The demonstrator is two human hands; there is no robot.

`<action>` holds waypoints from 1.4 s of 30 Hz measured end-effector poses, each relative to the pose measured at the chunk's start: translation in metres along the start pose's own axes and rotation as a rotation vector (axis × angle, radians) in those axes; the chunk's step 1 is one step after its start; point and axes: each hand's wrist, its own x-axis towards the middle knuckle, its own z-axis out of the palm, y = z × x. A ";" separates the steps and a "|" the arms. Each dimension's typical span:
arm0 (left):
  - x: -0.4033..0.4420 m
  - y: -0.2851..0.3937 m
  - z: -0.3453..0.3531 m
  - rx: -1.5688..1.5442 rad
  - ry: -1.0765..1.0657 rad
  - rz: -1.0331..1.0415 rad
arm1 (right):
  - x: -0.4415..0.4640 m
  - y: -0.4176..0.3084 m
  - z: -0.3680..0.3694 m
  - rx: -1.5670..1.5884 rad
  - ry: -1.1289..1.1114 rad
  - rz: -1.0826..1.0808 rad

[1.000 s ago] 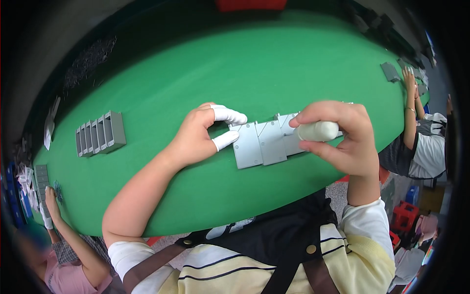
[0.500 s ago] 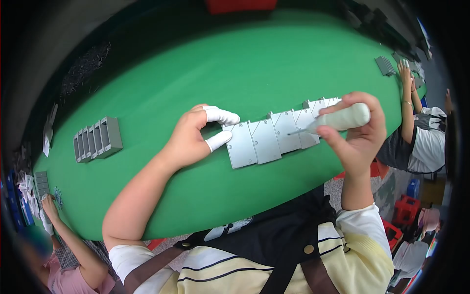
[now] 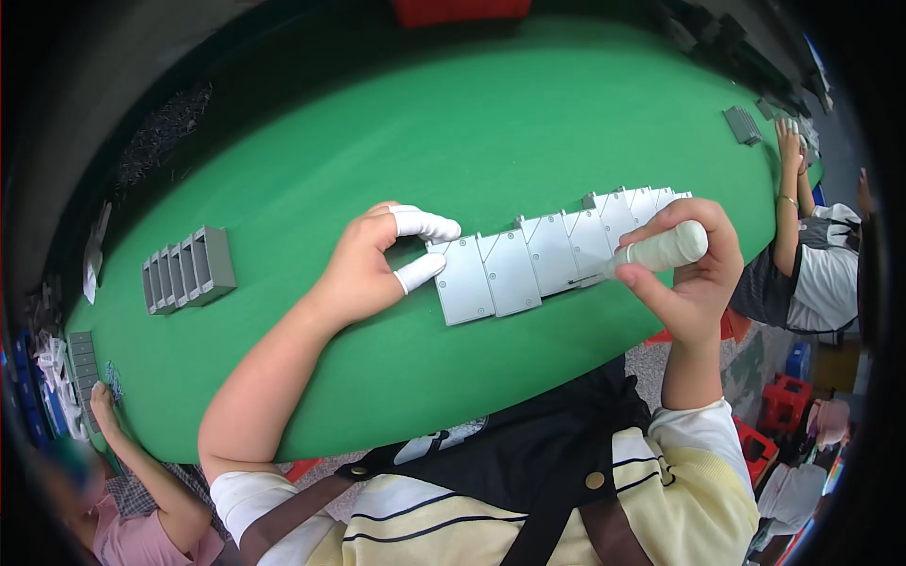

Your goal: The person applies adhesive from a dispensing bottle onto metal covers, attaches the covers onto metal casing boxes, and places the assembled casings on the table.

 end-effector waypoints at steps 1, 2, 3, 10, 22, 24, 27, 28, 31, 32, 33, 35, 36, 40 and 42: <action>0.000 0.000 0.000 0.001 -0.004 -0.001 | 0.002 -0.002 -0.001 -0.016 -0.016 -0.013; 0.000 -0.001 0.000 -0.008 -0.001 0.002 | 0.003 -0.003 -0.002 -0.032 -0.033 -0.028; 0.000 -0.001 0.001 -0.015 0.002 0.004 | 0.005 -0.005 -0.002 -0.032 -0.059 -0.021; -0.001 -0.001 -0.001 0.009 -0.016 0.005 | 0.019 -0.016 0.003 0.014 -0.213 0.045; -0.002 -0.004 0.000 0.000 -0.007 0.005 | 0.008 0.002 -0.001 0.002 -0.134 0.078; -0.001 -0.003 -0.001 0.009 -0.008 0.010 | 0.008 0.006 -0.001 0.073 -0.073 0.137; 0.000 -0.002 0.000 0.001 0.003 0.008 | 0.007 0.014 -0.004 0.191 0.055 0.201; 0.000 -0.001 0.000 -0.005 0.008 0.005 | 0.009 0.020 -0.007 0.221 0.112 0.196; -0.001 -0.002 0.000 0.003 0.008 0.014 | 0.015 0.027 -0.019 0.225 0.190 0.188; -0.001 -0.002 0.000 0.002 0.007 0.008 | 0.017 0.029 -0.022 0.213 0.200 0.185; -0.001 -0.002 -0.001 0.001 0.006 0.002 | 0.017 0.030 -0.023 0.199 0.177 0.183; -0.001 -0.002 -0.001 0.000 0.004 -0.001 | 0.020 0.032 -0.022 0.174 0.173 0.207; -0.001 -0.003 0.000 0.001 0.003 0.000 | 0.020 0.032 -0.022 0.162 0.171 0.219; -0.001 -0.001 -0.001 0.005 -0.005 -0.007 | 0.019 0.034 -0.022 0.172 0.131 0.228; -0.001 -0.001 0.000 -0.004 -0.003 -0.004 | 0.019 0.034 -0.019 0.151 0.139 0.253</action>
